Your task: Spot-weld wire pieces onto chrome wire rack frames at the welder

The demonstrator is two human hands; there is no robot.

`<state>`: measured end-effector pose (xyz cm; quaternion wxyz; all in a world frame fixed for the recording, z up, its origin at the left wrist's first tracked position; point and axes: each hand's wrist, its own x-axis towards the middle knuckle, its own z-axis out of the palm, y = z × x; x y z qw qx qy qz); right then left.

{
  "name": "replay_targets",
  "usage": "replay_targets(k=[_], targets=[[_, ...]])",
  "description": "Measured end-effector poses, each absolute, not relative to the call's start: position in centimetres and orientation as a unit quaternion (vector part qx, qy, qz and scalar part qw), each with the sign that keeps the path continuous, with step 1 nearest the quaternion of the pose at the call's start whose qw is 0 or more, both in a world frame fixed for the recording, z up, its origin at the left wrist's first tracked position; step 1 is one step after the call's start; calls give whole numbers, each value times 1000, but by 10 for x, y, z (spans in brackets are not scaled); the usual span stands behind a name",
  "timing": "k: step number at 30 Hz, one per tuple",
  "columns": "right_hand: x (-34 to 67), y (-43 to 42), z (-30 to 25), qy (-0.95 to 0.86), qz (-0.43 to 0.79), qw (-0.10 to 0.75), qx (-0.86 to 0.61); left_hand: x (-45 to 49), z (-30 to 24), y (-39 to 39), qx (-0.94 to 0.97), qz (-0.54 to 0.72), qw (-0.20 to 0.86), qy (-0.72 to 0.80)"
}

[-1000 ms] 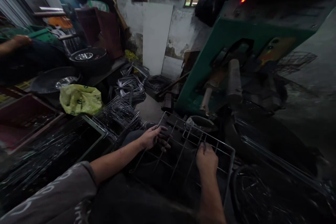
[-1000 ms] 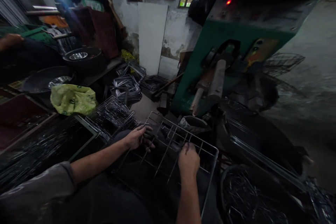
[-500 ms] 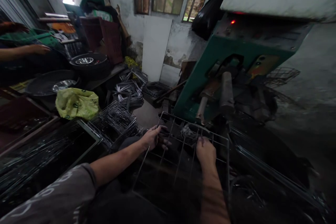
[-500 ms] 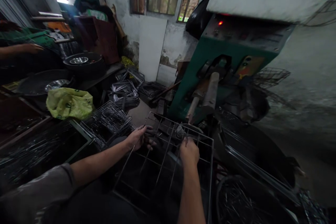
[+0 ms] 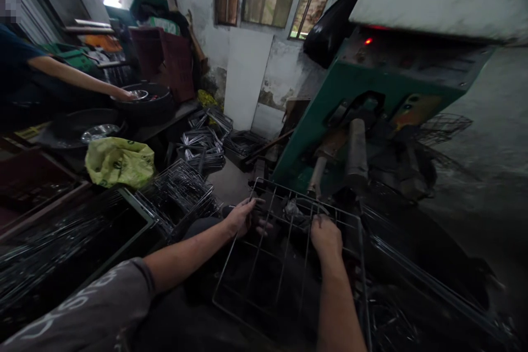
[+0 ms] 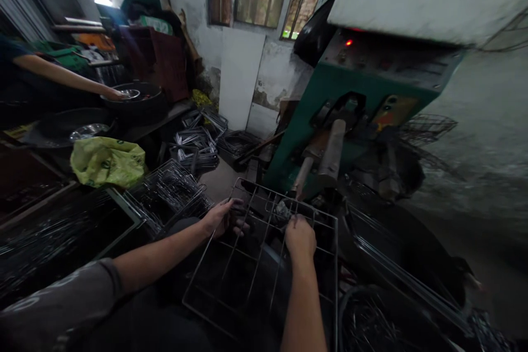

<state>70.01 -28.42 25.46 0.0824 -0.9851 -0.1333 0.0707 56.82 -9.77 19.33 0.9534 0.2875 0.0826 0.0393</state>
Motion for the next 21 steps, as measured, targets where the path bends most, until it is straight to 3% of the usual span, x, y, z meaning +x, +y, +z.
replay_targets(k=[21], targets=[[709,-295,241,-160,25,93,-982,573,198,-99,291,7,953,88]])
